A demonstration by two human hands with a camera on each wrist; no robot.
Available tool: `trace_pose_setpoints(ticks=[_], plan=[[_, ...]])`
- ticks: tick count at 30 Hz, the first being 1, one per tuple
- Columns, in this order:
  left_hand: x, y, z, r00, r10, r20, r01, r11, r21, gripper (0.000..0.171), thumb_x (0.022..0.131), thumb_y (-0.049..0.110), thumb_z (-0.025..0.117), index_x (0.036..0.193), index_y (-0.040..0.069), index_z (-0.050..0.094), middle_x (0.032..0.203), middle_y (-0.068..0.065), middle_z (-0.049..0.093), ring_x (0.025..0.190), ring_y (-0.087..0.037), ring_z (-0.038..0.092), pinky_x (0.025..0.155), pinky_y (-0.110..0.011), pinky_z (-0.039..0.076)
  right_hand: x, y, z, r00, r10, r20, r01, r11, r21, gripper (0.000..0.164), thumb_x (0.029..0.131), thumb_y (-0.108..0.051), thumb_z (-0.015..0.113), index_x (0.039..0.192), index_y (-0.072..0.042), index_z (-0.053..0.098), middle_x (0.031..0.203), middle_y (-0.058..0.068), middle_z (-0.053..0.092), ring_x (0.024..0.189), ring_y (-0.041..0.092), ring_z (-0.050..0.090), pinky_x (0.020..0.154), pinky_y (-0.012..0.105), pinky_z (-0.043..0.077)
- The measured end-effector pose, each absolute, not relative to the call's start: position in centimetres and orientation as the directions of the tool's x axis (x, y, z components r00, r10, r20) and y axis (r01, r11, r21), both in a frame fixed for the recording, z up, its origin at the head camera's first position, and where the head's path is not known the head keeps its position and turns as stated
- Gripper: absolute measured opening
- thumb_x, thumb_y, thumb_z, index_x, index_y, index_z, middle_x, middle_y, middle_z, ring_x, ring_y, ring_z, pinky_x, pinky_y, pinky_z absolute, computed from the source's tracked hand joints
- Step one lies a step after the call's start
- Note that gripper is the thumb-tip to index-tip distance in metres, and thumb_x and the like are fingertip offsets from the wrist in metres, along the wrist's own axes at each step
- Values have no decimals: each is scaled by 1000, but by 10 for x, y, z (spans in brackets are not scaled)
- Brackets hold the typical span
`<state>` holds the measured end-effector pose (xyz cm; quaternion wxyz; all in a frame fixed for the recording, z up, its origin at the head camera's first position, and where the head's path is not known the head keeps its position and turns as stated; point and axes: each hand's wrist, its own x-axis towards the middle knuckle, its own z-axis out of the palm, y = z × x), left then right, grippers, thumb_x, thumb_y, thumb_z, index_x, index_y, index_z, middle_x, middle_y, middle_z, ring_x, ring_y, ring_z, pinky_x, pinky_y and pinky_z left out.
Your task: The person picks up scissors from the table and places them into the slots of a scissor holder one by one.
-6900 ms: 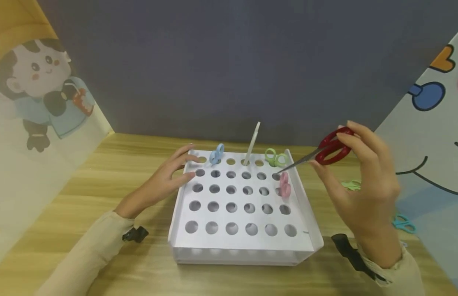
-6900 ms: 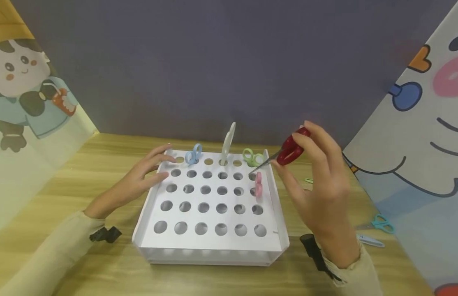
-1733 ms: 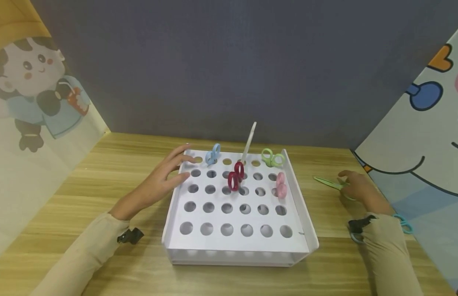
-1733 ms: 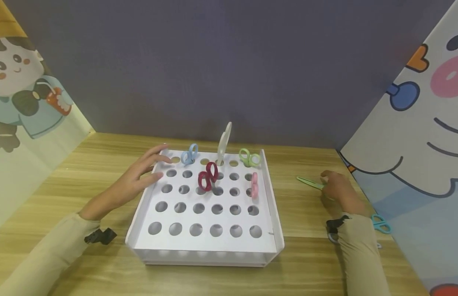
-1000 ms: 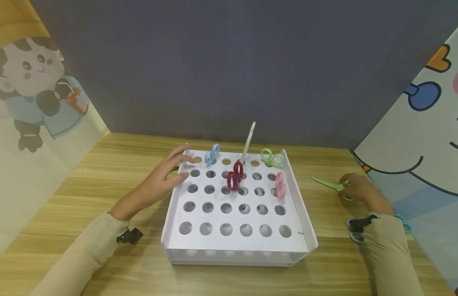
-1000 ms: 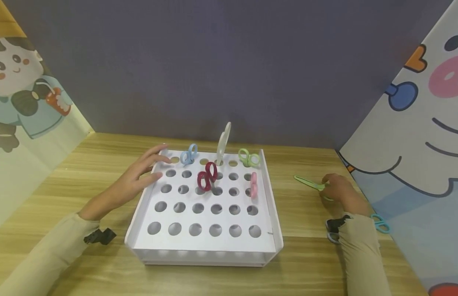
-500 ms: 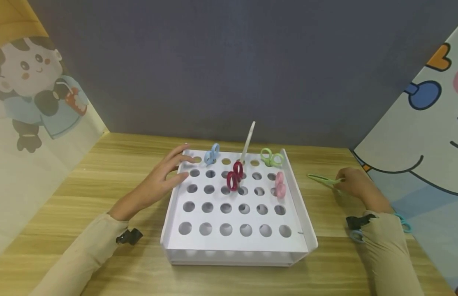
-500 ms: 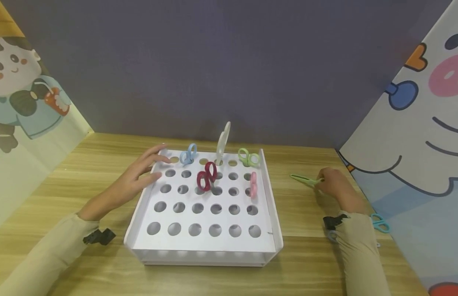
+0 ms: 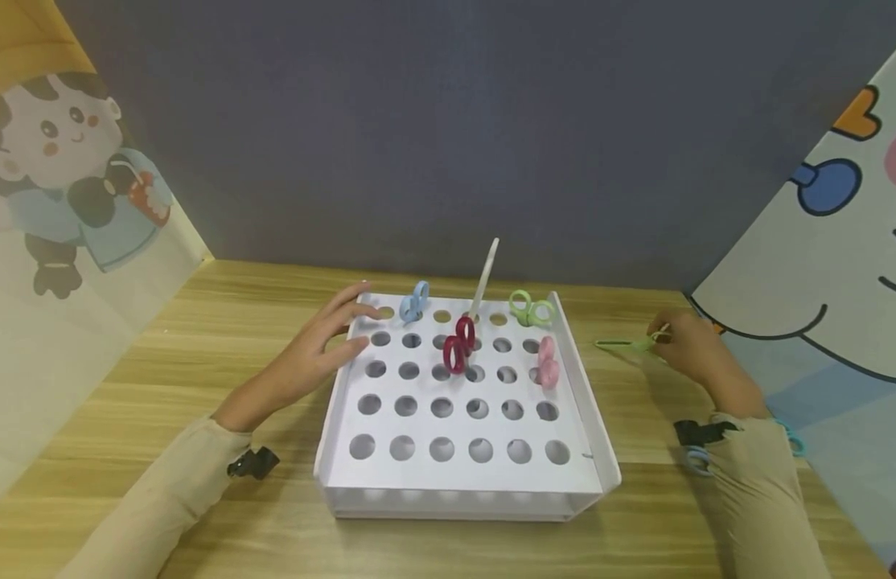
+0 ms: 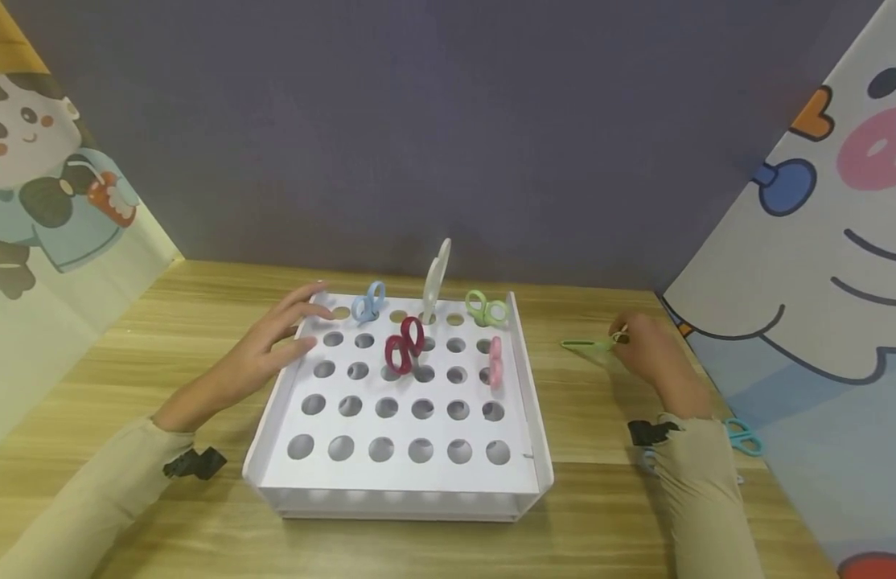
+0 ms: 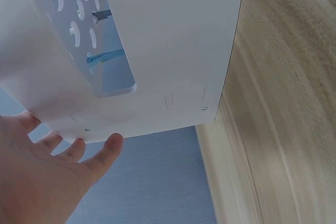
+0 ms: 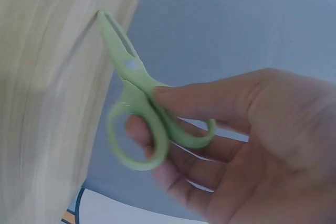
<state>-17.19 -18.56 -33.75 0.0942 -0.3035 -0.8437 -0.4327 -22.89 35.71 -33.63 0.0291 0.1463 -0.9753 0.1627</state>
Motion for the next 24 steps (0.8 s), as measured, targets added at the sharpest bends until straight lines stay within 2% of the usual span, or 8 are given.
trace_pose_setpoints(ticks=[2, 4, 9, 13, 16, 20, 23, 24], plan=[[-172, -186, -338, -799, 428, 423, 593, 443, 672, 31, 97, 14, 58, 127, 13, 60, 161, 1, 26, 147, -31, 24, 105, -67, 34, -228, 353, -334, -952, -273, 141, -304, 904, -300, 25, 86, 2, 68, 109, 11, 62, 96, 33, 66, 78, 41, 67, 64, 52, 54], [-171, -186, -338, -799, 427, 423, 593, 447, 670, 31, 97, 14, 58, 127, 13, 60, 161, 1, 26, 148, -29, 23, 106, -67, 34, -226, 349, -332, -945, -274, 177, -316, 904, -289, 27, 88, 1, 66, 113, 11, 61, 94, 33, 67, 65, 33, 65, 56, 45, 52], [-173, -187, -338, -796, 432, 425, 597, 441, 670, 30, 97, 15, 58, 128, 14, 60, 161, 2, 26, 148, -27, 22, 106, -62, 37, -221, 341, -326, -919, -279, 278, -354, 895, -272, 30, 88, 1, 68, 115, 12, 61, 83, 27, 69, 53, 19, 58, 46, 35, 45], [-173, -186, -338, -799, 433, 418, 593, 448, 669, 30, 98, 17, 58, 128, 15, 60, 161, 4, 26, 149, -26, 22, 107, -64, 35, -219, 336, -321, -905, -262, 336, -356, 898, -258, 30, 88, -1, 71, 112, 14, 61, 82, 29, 68, 57, 30, 63, 50, 44, 51], [-173, -186, -337, -804, 430, 412, 587, 459, 667, 30, 98, 18, 58, 129, 18, 59, 161, 5, 25, 149, -25, 21, 108, -67, 30, -218, 332, -318, -898, -237, 371, -351, 894, -279, 33, 88, -2, 72, 112, 17, 59, 90, 33, 67, 67, 41, 65, 57, 53, 53], [-172, -187, -337, -804, 429, 411, 587, 465, 662, 30, 98, 17, 58, 129, 17, 59, 161, 4, 25, 149, -26, 21, 108, -68, 28, -216, 324, -314, -861, -222, 458, -385, 873, -301, 30, 90, -1, 70, 111, 16, 60, 93, 34, 66, 74, 46, 65, 61, 58, 53], [-172, -187, -337, -808, 427, 407, 583, 469, 664, 31, 98, 17, 58, 129, 16, 59, 162, 5, 25, 149, -25, 20, 109, -68, 28, -215, 317, -312, -801, -227, 555, -432, 860, -272, 23, 89, 0, 71, 107, 13, 64, 93, 32, 66, 76, 46, 64, 63, 55, 53], [-172, -187, -337, -809, 427, 404, 580, 470, 665, 31, 98, 16, 58, 129, 15, 59, 162, 5, 24, 149, -25, 20, 109, -69, 28, -215, 314, -311, -781, -227, 581, -445, 856, -263, 22, 89, 1, 71, 107, 13, 65, 94, 31, 66, 78, 46, 64, 64, 47, 55]])
